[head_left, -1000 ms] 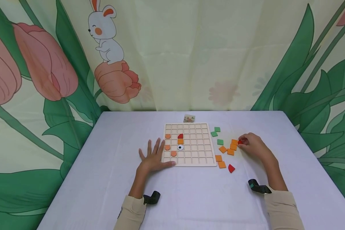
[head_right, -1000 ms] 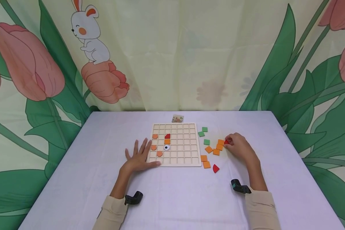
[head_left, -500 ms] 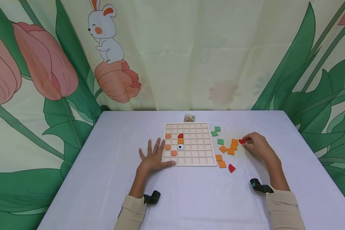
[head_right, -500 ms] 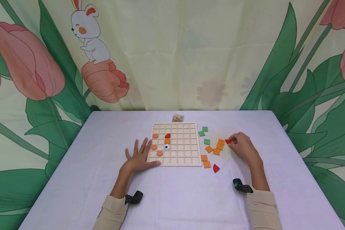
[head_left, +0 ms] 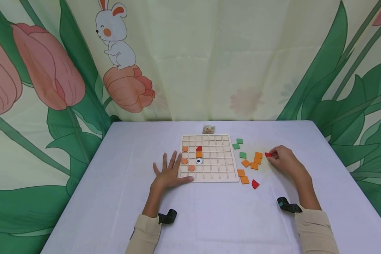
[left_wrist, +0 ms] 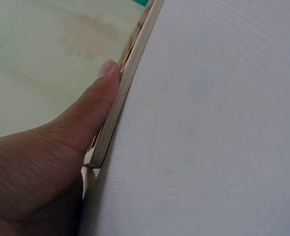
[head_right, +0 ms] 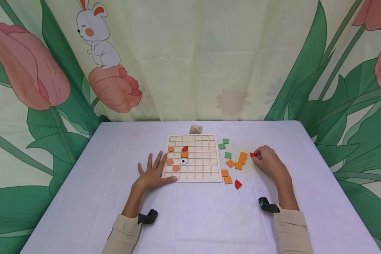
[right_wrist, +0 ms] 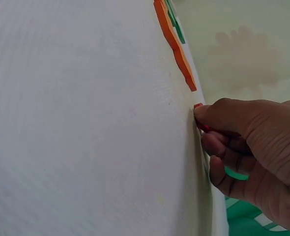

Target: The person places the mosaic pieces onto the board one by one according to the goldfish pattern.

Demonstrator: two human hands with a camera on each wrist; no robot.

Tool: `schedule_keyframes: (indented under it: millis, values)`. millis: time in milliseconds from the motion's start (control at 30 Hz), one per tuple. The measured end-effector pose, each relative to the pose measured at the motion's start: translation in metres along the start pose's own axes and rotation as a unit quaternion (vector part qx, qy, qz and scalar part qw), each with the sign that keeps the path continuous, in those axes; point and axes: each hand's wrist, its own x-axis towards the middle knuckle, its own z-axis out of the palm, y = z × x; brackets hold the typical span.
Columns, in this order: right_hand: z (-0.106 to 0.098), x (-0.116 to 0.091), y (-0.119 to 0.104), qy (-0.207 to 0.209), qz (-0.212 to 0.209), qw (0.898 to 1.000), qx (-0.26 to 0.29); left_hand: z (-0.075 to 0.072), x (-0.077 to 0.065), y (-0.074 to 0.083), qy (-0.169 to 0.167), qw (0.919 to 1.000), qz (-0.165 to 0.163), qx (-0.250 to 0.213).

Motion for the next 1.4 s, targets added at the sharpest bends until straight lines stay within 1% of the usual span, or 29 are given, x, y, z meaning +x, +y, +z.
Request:
schedule_keyframes:
  millis: [267,467,633,867,1400]
  values:
    - [-0.001,-0.003,-0.002,0.0,0.002,1.0,0.001,0.001,0.001,-0.002,0.001,1.0,0.001,-0.002]
    - [0.001,-0.003,-0.002,-0.002,0.0,1.0,0.006,0.0,-0.001,-0.001,0.004,1.0,0.001,-0.004]
    - [0.002,-0.004,-0.008,0.002,-0.005,1.0,0.015,-0.001,-0.001,0.001,0.006,1.0,0.002,-0.007]
    - [0.004,-0.007,-0.027,0.0,-0.014,0.999,0.03,-0.001,-0.002,0.001,0.003,1.0,-0.002,-0.008]
    - [0.026,-0.003,-0.074,-0.019,-0.057,0.997,0.057,-0.001,-0.001,0.0,0.006,0.9998,0.004,-0.018]
